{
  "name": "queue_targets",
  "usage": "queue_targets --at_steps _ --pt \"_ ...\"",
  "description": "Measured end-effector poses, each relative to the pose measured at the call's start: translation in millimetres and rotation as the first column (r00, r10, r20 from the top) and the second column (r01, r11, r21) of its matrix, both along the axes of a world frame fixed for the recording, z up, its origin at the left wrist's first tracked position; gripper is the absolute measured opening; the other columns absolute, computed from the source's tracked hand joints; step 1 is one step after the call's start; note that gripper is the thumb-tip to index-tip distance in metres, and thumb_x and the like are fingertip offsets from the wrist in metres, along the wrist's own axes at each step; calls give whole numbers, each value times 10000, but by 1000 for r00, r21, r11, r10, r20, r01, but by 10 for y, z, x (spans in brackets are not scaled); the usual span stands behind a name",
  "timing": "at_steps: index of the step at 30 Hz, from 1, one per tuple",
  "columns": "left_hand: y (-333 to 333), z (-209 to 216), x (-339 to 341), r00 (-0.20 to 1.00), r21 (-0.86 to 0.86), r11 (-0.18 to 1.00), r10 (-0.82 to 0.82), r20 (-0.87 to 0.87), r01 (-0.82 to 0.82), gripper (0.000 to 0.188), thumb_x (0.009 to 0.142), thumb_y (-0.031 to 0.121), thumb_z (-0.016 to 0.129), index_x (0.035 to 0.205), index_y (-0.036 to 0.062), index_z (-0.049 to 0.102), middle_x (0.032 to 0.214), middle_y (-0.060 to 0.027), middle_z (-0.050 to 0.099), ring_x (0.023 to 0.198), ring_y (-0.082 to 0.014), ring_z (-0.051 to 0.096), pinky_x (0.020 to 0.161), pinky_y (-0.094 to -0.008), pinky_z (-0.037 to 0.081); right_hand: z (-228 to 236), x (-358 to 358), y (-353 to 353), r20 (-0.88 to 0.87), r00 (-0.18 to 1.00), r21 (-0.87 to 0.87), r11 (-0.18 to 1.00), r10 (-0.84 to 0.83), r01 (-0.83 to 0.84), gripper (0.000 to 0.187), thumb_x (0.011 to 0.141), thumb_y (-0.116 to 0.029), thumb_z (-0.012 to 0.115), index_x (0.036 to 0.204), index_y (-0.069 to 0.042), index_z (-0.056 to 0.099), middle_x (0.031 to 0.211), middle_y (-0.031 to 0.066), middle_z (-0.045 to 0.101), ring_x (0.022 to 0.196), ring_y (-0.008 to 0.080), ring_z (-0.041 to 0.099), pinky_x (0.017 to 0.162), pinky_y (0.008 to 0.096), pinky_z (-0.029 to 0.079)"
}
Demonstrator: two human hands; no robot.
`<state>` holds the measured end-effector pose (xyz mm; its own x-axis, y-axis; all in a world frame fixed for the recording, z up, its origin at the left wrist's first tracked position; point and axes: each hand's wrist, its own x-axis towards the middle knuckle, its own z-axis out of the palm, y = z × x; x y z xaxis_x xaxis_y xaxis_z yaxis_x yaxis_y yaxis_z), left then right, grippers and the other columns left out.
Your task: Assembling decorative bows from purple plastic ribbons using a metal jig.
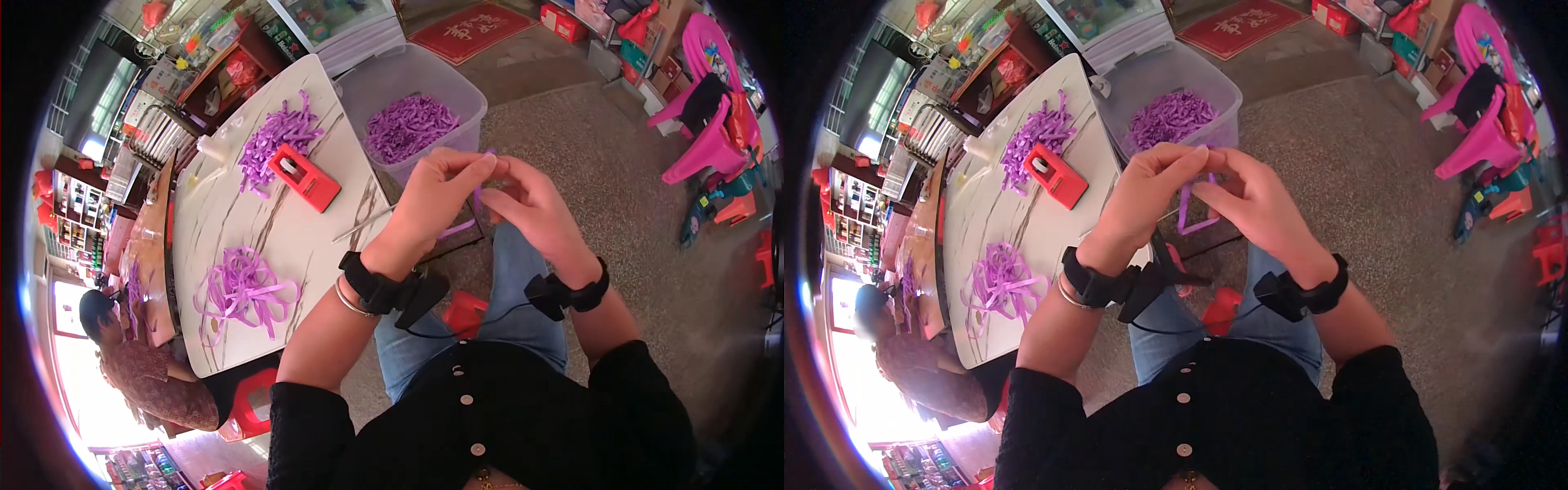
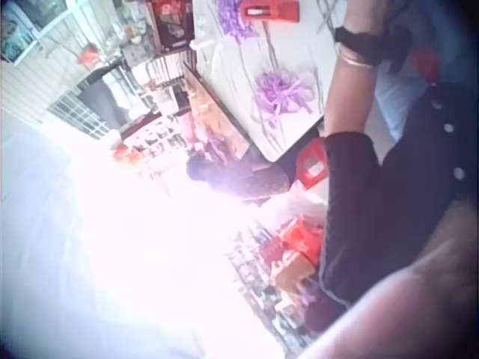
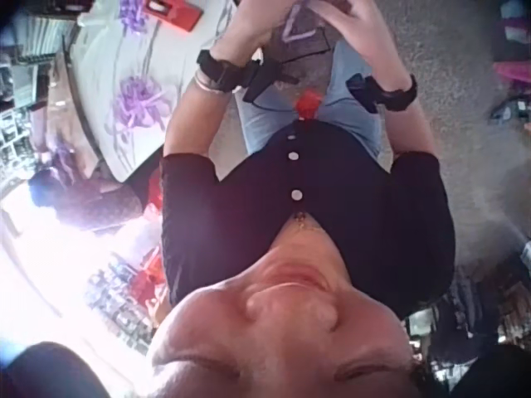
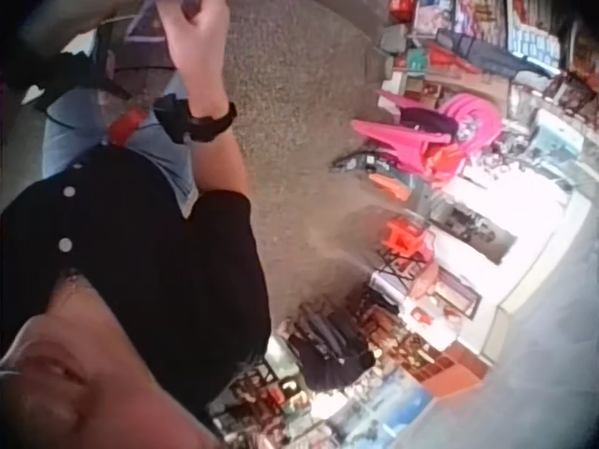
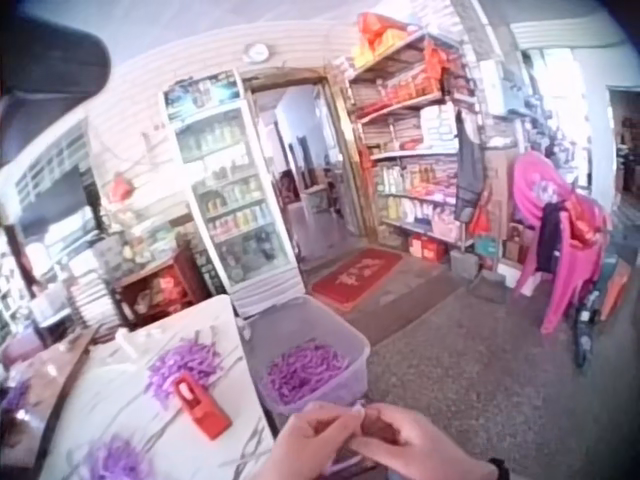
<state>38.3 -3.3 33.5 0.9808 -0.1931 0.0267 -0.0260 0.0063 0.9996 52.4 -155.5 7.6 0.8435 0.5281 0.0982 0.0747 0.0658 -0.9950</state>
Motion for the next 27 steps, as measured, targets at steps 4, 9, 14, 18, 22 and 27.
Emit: queue_targets --at_steps 4,9,14,18,22,27 --pt "34 41 75 999 13 1000 -12 -44 13 242 861 186 513 951 -14 615 897 -64 620 807 -100 557 759 -231 415 27 5 120 -142 990 194 981 16 12 232 826 -105 546 1040 -29 500 811 -8 547 618 45 502 526 175 381" --pt "71 193 19 989 29 1000 2 -150 3 266 862 212 516 960 -17 609 868 -46 616 787 -89 556 714 -234 432 -177 -78 249 -216 968 204 975 130 -86 120 851 -129 516 920 -31 504 786 30 595 512 55 525 438 161 351" --pt "254 301 -8 991 -144 988 31 -130 -50 257 880 209 479 968 -9 584 881 -58 602 800 -130 568 741 -281 460 -128 -343 281 -226 961 253 962 159 -100 131 871 -121 470 945 -19 506 761 55 606 564 76 570 454 166 373" --pt "461 408 -37 983 -460 888 -80 -165 -4 262 894 230 451 928 -4 564 878 -81 602 762 -174 600 729 -272 490 -263 -532 108 -75 977 55 979 199 -195 140 871 -82 451 913 1 556 760 69 609 582 98 585 494 194 419" --pt "661 532 -150 978 -514 858 -121 -173 15 298 908 249 418 885 -12 560 734 -42 553 658 -152 571 639 -265 483 -447 -627 -57 166 969 -98 981 182 -167 103 828 -48 514 858 3 599 770 76 609 618 134 596 542 221 450" --pt "799 498 -358 978 -450 891 -44 -205 -55 293 910 239 414 856 -10 557 686 -27 516 528 -100 460 526 -236 399 -608 -561 -246 488 856 -285 958 171 -28 135 759 -29 587 889 -22 623 856 89 599 763 221 595 638 265 474"
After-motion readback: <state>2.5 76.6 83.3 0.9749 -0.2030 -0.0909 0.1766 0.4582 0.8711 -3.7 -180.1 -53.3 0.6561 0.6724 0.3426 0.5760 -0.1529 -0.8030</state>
